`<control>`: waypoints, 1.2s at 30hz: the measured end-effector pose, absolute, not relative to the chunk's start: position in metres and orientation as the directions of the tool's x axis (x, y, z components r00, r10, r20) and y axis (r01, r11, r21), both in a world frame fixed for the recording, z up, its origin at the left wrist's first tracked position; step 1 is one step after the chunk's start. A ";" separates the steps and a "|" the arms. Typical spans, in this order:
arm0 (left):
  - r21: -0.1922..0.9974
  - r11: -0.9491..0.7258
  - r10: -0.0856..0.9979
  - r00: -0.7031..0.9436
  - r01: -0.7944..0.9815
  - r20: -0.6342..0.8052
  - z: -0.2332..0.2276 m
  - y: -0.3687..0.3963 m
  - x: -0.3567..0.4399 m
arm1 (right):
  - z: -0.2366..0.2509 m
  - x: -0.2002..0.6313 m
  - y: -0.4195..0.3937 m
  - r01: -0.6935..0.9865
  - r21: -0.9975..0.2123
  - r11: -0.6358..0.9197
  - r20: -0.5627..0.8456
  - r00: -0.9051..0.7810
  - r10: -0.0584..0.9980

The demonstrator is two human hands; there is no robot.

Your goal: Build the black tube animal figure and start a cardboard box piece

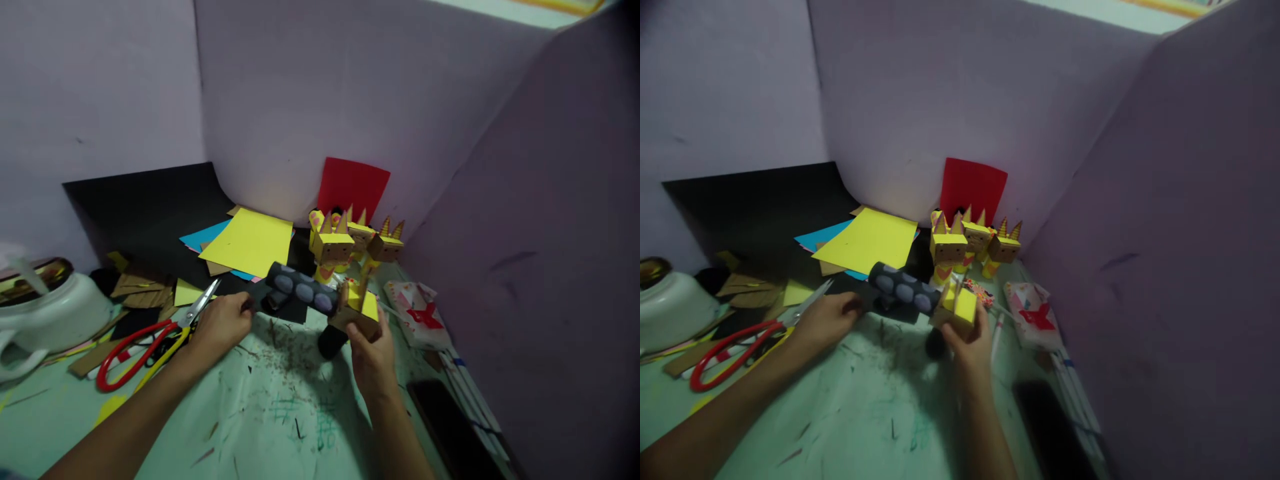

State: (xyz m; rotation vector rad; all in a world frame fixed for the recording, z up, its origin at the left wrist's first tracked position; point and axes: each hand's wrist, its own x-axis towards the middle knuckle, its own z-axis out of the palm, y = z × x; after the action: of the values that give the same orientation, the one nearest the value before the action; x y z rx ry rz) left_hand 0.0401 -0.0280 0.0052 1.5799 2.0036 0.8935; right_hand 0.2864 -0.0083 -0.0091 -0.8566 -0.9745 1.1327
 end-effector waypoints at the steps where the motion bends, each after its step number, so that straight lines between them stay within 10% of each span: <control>1: 0.656 0.153 0.955 -0.282 0.739 0.095 0.005 -0.028 0.042 | -0.010 0.287 -0.008 -0.307 -0.923 0.232 0.190 0.159 0.969; 6: 0.592 -0.014 0.941 -0.190 0.806 0.281 0.008 -0.015 0.062 | -0.012 0.289 -0.009 -0.296 -0.901 0.317 0.237 0.276 0.931; 16: 0.687 -0.060 0.970 -0.118 0.725 0.210 0.006 0.051 0.099 | -0.008 0.285 -0.009 -0.415 -0.842 0.343 0.223 0.311 0.924; 22: 0.836 -0.183 0.966 -0.064 0.518 0.251 -0.001 0.017 0.084 | -0.010 0.285 -0.007 -0.449 -0.824 0.344 0.205 0.330 0.922; 28: 0.974 -0.218 0.965 -0.165 -0.059 0.206 -0.006 -0.014 0.074 | -0.012 0.276 -0.015 -0.434 -0.832 0.345 0.266 0.234 0.935; 36: 0.980 -0.184 0.976 -0.130 -0.073 0.173 -0.017 -0.012 0.070 | -0.014 0.267 -0.016 -0.278 -0.903 0.327 0.307 0.115 0.945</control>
State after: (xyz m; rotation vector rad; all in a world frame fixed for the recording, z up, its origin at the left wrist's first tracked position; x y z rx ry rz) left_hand 0.0704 -0.0123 -0.0174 1.2144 1.1446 1.4728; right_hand 0.2671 -0.0164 -0.0138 -0.7899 -1.0807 1.0479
